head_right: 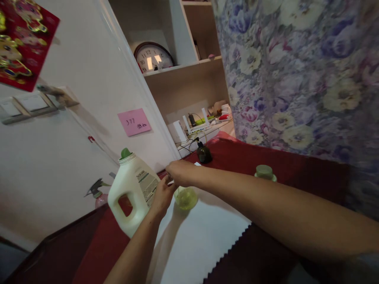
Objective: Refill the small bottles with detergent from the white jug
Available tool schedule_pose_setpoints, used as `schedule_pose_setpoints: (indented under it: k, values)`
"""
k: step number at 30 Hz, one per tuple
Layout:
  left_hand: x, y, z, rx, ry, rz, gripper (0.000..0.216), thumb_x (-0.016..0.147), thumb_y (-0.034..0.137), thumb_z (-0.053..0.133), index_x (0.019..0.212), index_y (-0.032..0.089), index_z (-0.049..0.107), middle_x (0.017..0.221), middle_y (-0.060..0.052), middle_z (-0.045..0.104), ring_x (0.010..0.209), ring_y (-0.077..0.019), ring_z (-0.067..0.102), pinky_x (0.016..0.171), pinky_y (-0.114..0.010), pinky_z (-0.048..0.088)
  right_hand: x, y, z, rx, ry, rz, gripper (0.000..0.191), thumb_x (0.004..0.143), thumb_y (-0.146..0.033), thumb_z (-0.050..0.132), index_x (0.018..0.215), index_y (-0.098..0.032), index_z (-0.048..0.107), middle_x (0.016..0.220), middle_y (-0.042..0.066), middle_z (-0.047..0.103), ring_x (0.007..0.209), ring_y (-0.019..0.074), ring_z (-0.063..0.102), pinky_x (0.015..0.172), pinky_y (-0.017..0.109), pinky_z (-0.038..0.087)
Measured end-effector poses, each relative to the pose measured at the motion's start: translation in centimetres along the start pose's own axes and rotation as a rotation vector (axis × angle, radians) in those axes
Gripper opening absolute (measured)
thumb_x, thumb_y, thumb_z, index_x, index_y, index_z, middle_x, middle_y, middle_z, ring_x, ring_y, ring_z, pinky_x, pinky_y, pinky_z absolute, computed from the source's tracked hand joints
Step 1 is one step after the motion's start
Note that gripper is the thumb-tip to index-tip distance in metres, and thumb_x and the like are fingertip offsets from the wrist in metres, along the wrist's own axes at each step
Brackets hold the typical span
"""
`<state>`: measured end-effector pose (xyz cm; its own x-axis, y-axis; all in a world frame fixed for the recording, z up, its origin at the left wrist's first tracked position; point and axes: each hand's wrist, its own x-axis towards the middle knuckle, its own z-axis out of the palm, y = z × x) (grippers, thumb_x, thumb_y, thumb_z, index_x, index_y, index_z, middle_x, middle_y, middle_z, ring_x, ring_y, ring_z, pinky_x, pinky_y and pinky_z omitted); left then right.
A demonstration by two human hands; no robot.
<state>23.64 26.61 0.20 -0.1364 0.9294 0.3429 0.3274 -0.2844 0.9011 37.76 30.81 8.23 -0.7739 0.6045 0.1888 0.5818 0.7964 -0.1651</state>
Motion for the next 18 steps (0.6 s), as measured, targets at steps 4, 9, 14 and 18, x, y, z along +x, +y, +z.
schedule_pose_setpoints:
  k: [4, 9, 14, 18]
  values:
    - [-0.4, 0.6, -0.2, 0.047, -0.036, -0.013, 0.04, 0.079, 0.052, 0.079, 0.094, 0.016, 0.073, 0.1, -0.012, 0.079, 0.096, -0.0279, 0.073, 0.089, -0.041, 0.055, -0.4, 0.4, -0.3, 0.143, 0.044, -0.013, 0.029, 0.101, -0.037, 0.071, 0.124, -0.019, 0.071, 0.131, 0.009, 0.073, 0.119, 0.0271, 0.071, 0.103, 0.052, 0.058]
    - [-0.8, 0.8, -0.4, 0.111, -0.074, -0.032, 0.036, 0.081, 0.04, 0.073, 0.108, 0.017, 0.076, 0.115, -0.014, 0.08, 0.108, -0.0314, 0.073, 0.097, -0.044, 0.054, -2.0, 2.7, -0.7, 0.367, 0.256, 0.023, 0.043, 0.11, -0.04, 0.054, 0.147, -0.02, 0.058, 0.159, 0.013, 0.057, 0.146, 0.0289, 0.054, 0.121, 0.054, 0.042]
    - [-2.6, 1.2, -2.2, 0.186, 0.024, -0.051, 0.054, 0.08, 0.041, 0.075, 0.129, 0.019, 0.07, 0.146, -0.017, 0.066, 0.134, -0.0349, 0.061, 0.111, -0.051, 0.047, -3.9, 7.0, 2.0, 0.503, 0.352, 0.189, 0.033, 0.106, -0.033, 0.061, 0.135, -0.018, 0.065, 0.145, 0.013, 0.066, 0.135, 0.0297, 0.062, 0.116, 0.057, 0.046]
    - [-6.2, 2.3, -5.3, 0.253, 0.078, -0.084, 0.057, 0.081, 0.053, 0.075, 0.127, 0.019, 0.072, 0.142, -0.018, 0.068, 0.123, -0.0366, 0.066, 0.109, -0.056, 0.048, -5.5, 8.3, 5.9, 0.642, 0.221, 0.174, 0.057, 0.084, -0.03, 0.084, 0.135, -0.014, 0.065, 0.139, 0.018, 0.069, 0.118, 0.0332, 0.071, 0.103, 0.055, 0.056]
